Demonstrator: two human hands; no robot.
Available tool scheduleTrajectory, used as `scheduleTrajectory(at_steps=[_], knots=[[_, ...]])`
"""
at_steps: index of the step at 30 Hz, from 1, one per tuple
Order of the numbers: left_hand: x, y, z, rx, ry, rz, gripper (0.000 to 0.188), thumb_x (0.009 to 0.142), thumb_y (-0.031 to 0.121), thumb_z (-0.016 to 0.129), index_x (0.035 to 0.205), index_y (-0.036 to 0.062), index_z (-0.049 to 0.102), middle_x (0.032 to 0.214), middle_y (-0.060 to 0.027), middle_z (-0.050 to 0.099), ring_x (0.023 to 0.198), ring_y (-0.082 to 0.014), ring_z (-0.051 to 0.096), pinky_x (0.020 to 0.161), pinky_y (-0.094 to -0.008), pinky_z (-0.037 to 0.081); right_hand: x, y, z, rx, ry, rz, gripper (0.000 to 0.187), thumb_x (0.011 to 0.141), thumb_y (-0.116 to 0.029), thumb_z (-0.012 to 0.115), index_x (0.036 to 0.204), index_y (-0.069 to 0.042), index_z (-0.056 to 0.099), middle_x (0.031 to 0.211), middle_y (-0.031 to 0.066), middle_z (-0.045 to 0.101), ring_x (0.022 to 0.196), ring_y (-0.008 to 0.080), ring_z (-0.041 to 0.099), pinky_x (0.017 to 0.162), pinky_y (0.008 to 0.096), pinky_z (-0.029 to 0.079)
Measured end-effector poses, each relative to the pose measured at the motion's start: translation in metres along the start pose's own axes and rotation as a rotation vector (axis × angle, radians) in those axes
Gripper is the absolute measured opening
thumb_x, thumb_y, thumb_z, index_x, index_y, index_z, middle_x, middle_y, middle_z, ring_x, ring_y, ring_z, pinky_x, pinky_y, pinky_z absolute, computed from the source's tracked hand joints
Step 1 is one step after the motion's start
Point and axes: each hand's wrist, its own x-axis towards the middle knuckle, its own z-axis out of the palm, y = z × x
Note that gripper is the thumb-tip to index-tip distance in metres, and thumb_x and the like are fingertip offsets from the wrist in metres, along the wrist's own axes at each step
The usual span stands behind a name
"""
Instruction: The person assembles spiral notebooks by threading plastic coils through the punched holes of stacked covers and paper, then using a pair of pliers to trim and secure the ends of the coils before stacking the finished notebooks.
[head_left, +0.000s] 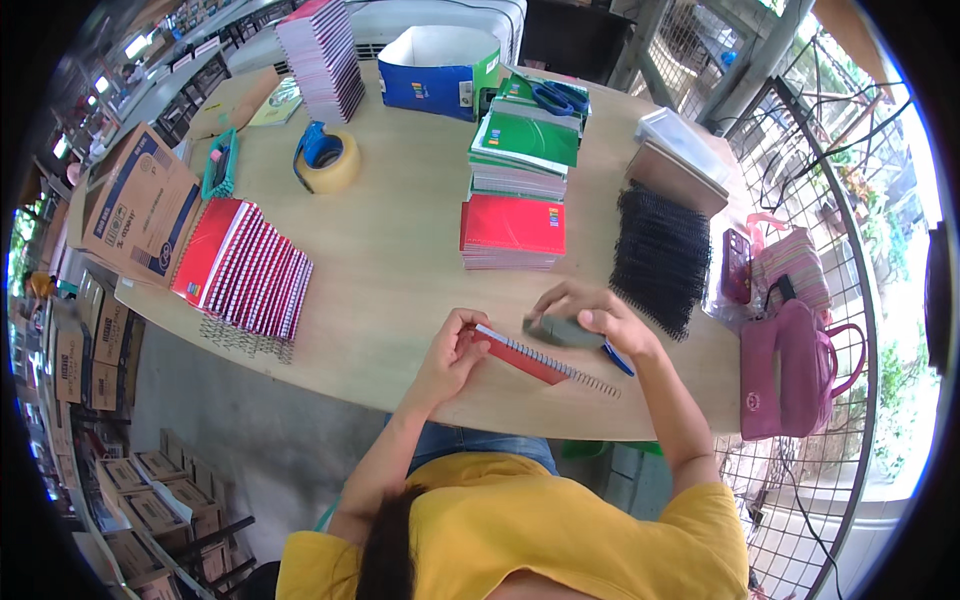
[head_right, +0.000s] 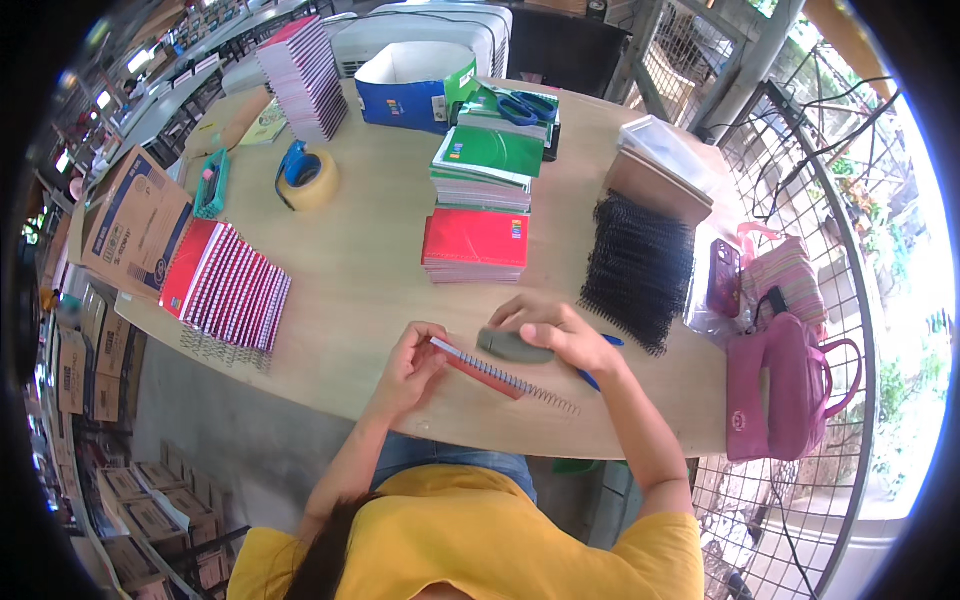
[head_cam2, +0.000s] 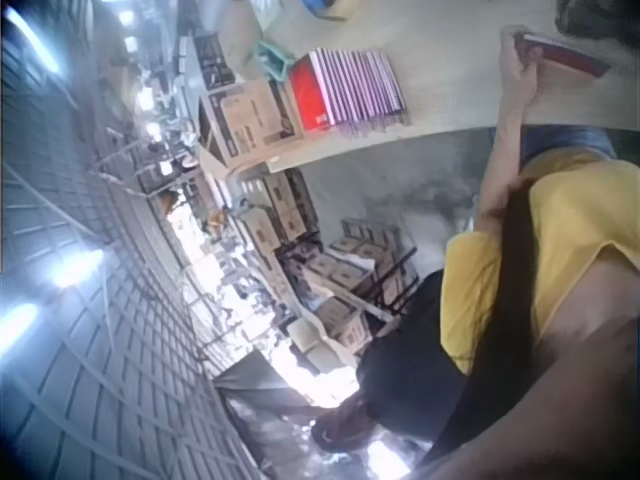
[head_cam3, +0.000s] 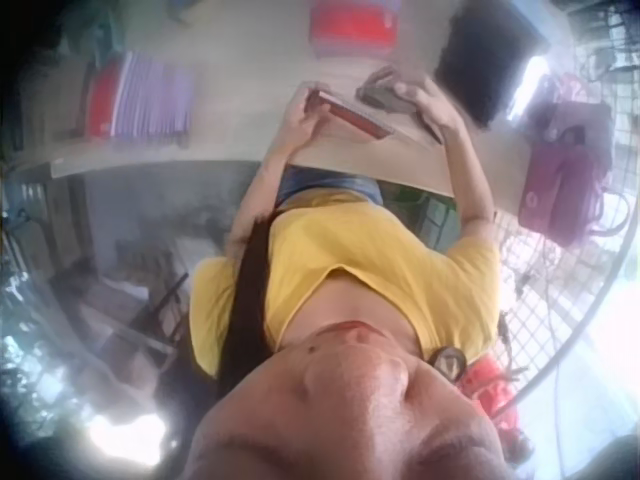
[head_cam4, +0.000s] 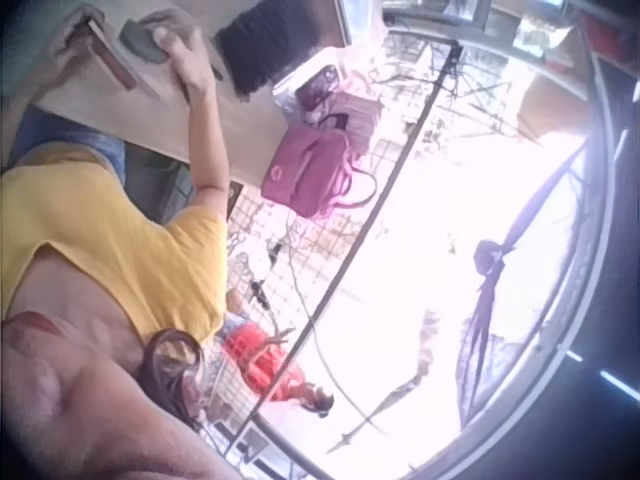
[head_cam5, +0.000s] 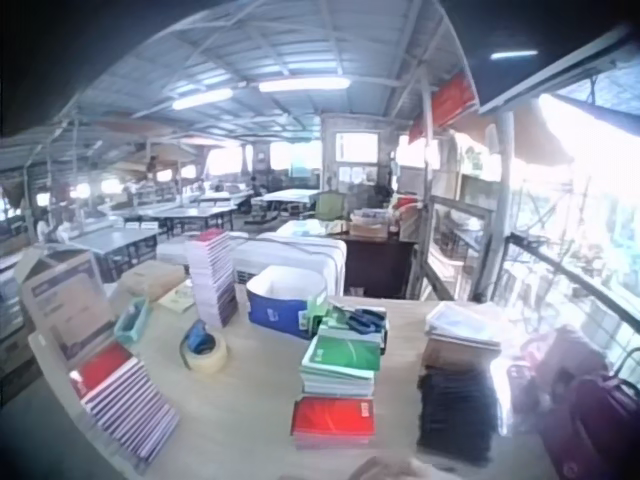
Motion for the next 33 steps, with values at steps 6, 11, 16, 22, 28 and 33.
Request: scheduleTrajectory(at_steps=[6,11,16,22,28,33], knots=[[0.011,-0.007,-0.015,0.081,-0.091,-0.026,0.017,0.091,-0.007,0.068,0.104,0.0019,0.061,0.099,-0.0025,0.063,0.093,-0.0098,0.062,0.087,-0.0252,0.052,0.004,0.003,0.005,0.356,0.058,0.017,0.039,0.092,-0.034,0.067,0.107,0.001,0.077,0.112,0.0146,0.071,0.095,0.0273,0.069,0.087,0.0366,0.053],[0.012,-0.005,-0.015,0.031,-0.104,-0.075,0.023,0.088,-0.009,0.072,0.105,0.0025,0.061,0.101,-0.0024,0.064,0.093,-0.0088,0.062,0.087,-0.0248,0.053,0.011,-0.001,0.015,-0.073,0.035,0.146,0.041,0.095,-0.036,0.064,0.103,0.003,0.076,0.110,0.0155,0.072,0.097,0.0292,0.068,0.087,0.0372,0.053],[0.011,-0.007,-0.011,-0.076,-0.066,-0.059,0.036,0.086,-0.010,0.074,0.113,0.0046,0.056,0.102,-0.0029,0.063,0.091,-0.0092,0.063,0.083,-0.0237,0.054,0.013,0.012,0.015,-0.214,0.015,0.069,0.053,0.094,-0.046,0.065,0.126,-0.004,0.069,0.120,0.0175,0.067,0.105,0.0332,0.066,0.087,0.0409,0.053],[0.002,0.026,-0.010,-0.077,0.018,-0.063,0.048,0.088,-0.007,0.073,0.127,0.0067,0.050,0.110,-0.0069,0.066,0.091,-0.0077,0.063,0.075,-0.0216,0.053,-0.037,0.017,0.006,-0.646,0.405,0.007,0.060,0.084,-0.038,0.078,0.131,-0.004,0.062,0.127,0.0161,0.061,0.110,0.0385,0.059,0.092,0.0467,0.049],[0.001,0.038,0.000,-0.065,0.048,-0.106,0.056,0.091,-0.007,0.069,0.139,0.0070,0.043,0.116,-0.0121,0.069,0.087,-0.0064,0.063,0.074,-0.0207,0.052,-0.084,0.056,0.032,-1.042,0.603,0.088,0.053,0.077,-0.020,0.082,0.123,-0.004,0.062,0.120,0.0146,0.062,0.113,0.0386,0.054,0.098,0.0549,0.041],[0.004,0.054,0.017,-0.037,0.072,-0.105,0.061,0.091,-0.007,0.068,0.144,0.0076,0.040,0.112,-0.0132,0.073,0.081,-0.0054,0.061,0.072,-0.0192,0.049,-0.074,0.035,0.013,-0.948,0.682,-0.198,0.051,0.075,-0.015,0.082,0.122,-0.004,0.064,0.115,0.0157,0.063,0.106,0.0372,0.060,0.094,0.0487,0.048]])
